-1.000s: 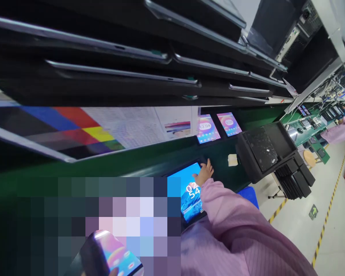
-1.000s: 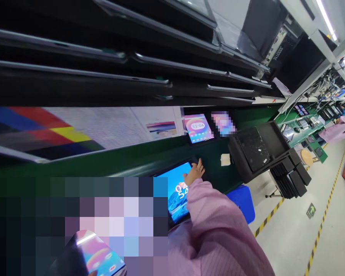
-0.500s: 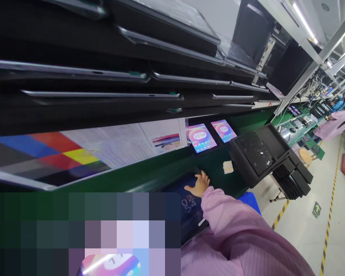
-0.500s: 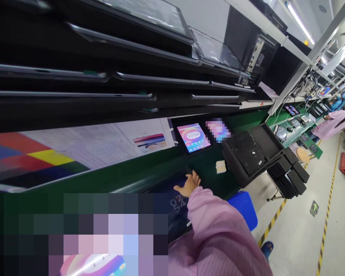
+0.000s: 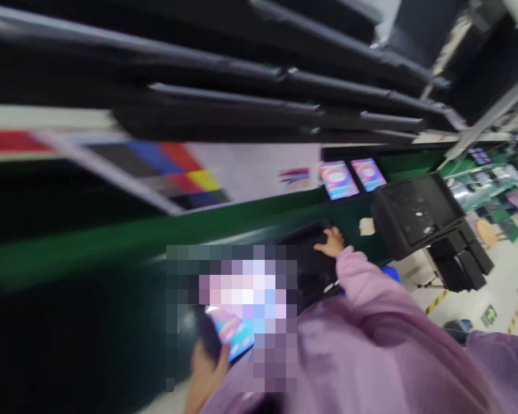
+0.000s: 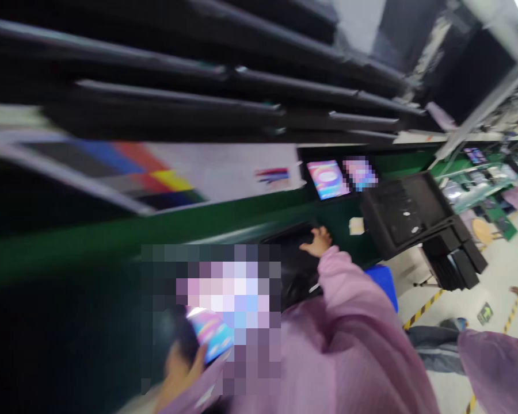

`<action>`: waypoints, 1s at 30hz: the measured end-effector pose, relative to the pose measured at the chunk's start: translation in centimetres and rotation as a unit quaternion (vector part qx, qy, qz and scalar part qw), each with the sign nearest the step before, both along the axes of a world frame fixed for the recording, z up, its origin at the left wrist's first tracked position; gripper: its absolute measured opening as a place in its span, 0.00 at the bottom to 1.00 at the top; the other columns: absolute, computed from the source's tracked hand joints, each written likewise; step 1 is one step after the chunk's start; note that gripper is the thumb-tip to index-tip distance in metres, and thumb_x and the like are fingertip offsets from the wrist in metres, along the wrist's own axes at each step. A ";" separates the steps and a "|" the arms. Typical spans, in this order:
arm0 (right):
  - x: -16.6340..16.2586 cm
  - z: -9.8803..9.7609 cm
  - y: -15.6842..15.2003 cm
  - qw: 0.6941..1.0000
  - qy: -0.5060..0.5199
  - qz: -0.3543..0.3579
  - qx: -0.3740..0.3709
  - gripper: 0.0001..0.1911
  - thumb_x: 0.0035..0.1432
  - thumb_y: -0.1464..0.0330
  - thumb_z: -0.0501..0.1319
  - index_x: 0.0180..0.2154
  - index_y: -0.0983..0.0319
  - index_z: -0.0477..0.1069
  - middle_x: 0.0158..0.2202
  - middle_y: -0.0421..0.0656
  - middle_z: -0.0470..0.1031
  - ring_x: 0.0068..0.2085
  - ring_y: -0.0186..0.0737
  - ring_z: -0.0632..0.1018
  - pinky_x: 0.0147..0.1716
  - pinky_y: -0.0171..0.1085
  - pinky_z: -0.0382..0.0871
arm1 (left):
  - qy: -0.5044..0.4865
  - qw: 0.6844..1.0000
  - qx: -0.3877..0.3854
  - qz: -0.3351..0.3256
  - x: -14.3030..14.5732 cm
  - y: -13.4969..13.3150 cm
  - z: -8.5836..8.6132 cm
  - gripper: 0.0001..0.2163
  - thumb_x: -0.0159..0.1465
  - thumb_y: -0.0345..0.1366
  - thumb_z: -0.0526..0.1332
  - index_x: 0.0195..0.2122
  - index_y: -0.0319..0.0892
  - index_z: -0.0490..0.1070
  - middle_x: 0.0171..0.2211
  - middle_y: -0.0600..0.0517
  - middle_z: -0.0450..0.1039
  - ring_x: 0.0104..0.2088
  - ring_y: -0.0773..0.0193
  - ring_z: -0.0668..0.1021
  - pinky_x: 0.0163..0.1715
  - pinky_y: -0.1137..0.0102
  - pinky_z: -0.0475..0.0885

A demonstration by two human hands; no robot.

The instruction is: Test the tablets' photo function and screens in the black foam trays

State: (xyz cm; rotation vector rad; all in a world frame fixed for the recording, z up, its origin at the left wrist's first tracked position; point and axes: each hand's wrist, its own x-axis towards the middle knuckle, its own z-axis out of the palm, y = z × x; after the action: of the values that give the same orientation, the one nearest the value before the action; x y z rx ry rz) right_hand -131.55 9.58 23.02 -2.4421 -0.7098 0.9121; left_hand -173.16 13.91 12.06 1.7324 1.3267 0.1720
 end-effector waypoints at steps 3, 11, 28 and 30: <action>1.2 -1.3 -2.1 0.999 0.020 0.043 -0.013 0.47 0.54 0.58 0.75 0.70 0.54 0.60 0.80 0.50 0.44 0.79 0.60 0.51 0.75 0.52 0.46 | -0.018 0.995 -0.060 0.081 0.7 -1.5 1.8 0.48 0.64 0.67 0.51 0.80 0.48 0.39 0.78 0.40 0.53 0.75 0.30 0.62 0.73 0.36 0.60; 2.8 -5.4 -8.3 0.991 0.022 0.124 -0.043 0.69 0.40 0.56 0.80 0.77 0.52 0.46 0.79 0.54 0.33 0.80 0.66 0.42 0.77 0.58 0.43 | -0.077 0.991 -0.034 0.106 0.1 -2.1 -1.6 0.41 0.73 0.54 0.58 0.79 0.38 0.45 0.76 0.33 0.55 0.75 0.40 0.65 0.75 0.45 0.58; 2.8 -6.3 -9.9 0.978 -0.064 0.182 -0.084 0.74 0.38 0.60 0.82 0.77 0.52 0.42 0.78 0.58 0.38 0.79 0.65 0.50 0.76 0.58 0.50 | -0.083 0.992 -0.011 0.090 0.0 -2.2 -1.7 0.38 0.74 0.51 0.57 0.79 0.39 0.47 0.76 0.35 0.56 0.73 0.43 0.66 0.74 0.47 0.61; 2.8 -6.3 -9.9 0.977 -0.062 0.184 -0.091 0.74 0.38 0.59 0.82 0.77 0.52 0.41 0.78 0.59 0.37 0.80 0.66 0.49 0.76 0.59 0.49 | -0.083 0.992 -0.012 0.090 0.0 -2.1 -1.8 0.38 0.74 0.51 0.57 0.79 0.39 0.47 0.76 0.35 0.56 0.74 0.43 0.66 0.75 0.47 0.61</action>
State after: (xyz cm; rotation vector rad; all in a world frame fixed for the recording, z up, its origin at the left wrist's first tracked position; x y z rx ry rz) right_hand -128.75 -0.31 16.72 -2.5923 -1.2030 1.0018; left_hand -173.17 11.77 10.27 1.5426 1.3546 0.3913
